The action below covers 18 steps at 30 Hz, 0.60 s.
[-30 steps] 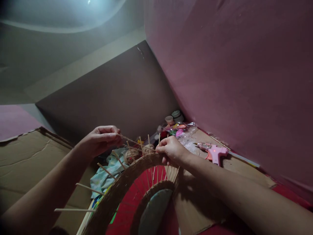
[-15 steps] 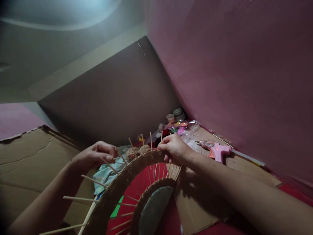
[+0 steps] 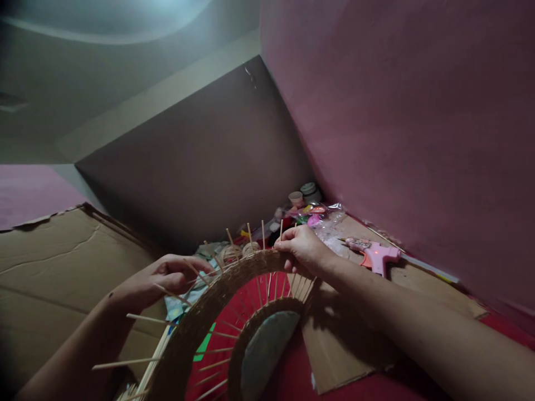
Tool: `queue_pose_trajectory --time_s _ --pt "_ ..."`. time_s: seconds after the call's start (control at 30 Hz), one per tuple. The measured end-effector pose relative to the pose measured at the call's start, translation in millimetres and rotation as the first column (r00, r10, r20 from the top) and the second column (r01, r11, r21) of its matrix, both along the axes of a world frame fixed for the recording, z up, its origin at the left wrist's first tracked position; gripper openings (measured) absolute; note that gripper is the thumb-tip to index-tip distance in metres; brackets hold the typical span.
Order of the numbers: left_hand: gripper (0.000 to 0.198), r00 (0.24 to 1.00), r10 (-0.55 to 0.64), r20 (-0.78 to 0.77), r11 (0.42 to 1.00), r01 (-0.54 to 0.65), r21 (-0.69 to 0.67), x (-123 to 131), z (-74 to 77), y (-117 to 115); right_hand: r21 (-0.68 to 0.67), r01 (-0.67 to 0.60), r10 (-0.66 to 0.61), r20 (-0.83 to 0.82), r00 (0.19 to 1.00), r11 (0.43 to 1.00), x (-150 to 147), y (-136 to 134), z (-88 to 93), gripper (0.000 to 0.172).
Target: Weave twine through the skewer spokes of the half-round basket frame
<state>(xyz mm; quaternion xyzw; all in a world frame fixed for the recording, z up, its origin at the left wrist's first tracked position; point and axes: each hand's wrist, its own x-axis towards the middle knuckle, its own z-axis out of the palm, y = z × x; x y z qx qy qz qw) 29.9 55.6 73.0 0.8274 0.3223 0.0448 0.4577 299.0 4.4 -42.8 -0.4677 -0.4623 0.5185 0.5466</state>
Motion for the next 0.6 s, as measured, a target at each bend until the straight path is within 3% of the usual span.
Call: queue_pose_trajectory --time_s 0.27,0.3,0.37,0.43,0.47,0.5,0.6 --pt "0.021 0.997 -0.006 -0.078 0.976 0.022 0.215 29.9 2.7 -12.3 0.055 -0.025 0.024 0.019 1.000 0.998 3.0 2.4 -3.1 0.011" --pt "0.020 0.997 -0.005 -0.079 0.974 0.023 0.226 30.3 2.7 -12.4 0.071 0.022 -0.026 0.058 0.998 0.997 3.2 0.2 -1.8 0.013" --pt "0.021 0.997 -0.001 -0.076 0.971 0.019 0.239 29.6 2.2 -12.5 0.206 0.244 -0.277 0.146 0.950 0.947 1.5 -7.5 2.8 0.019" --pt "0.022 0.998 0.003 -0.069 0.969 0.014 0.245 28.3 1.6 -12.7 0.455 0.451 -0.568 0.159 0.808 0.768 -4.4 -17.7 9.5 0.023" --pt "0.022 0.998 0.006 -0.066 0.969 0.010 0.246 27.7 1.3 -12.9 0.551 0.435 -0.598 0.151 0.787 0.712 -9.1 -22.4 13.3 0.025" --pt "0.022 0.998 0.008 -0.064 0.970 0.008 0.244 27.3 1.2 -13.2 0.614 0.368 -0.564 0.155 0.811 0.698 -14.6 -26.2 17.1 0.025" --pt "0.022 0.998 0.018 -0.065 0.972 -0.003 0.233 27.1 1.0 -14.5 0.591 0.125 -0.311 0.224 0.923 0.797 -33.5 -29.2 27.8 0.030"
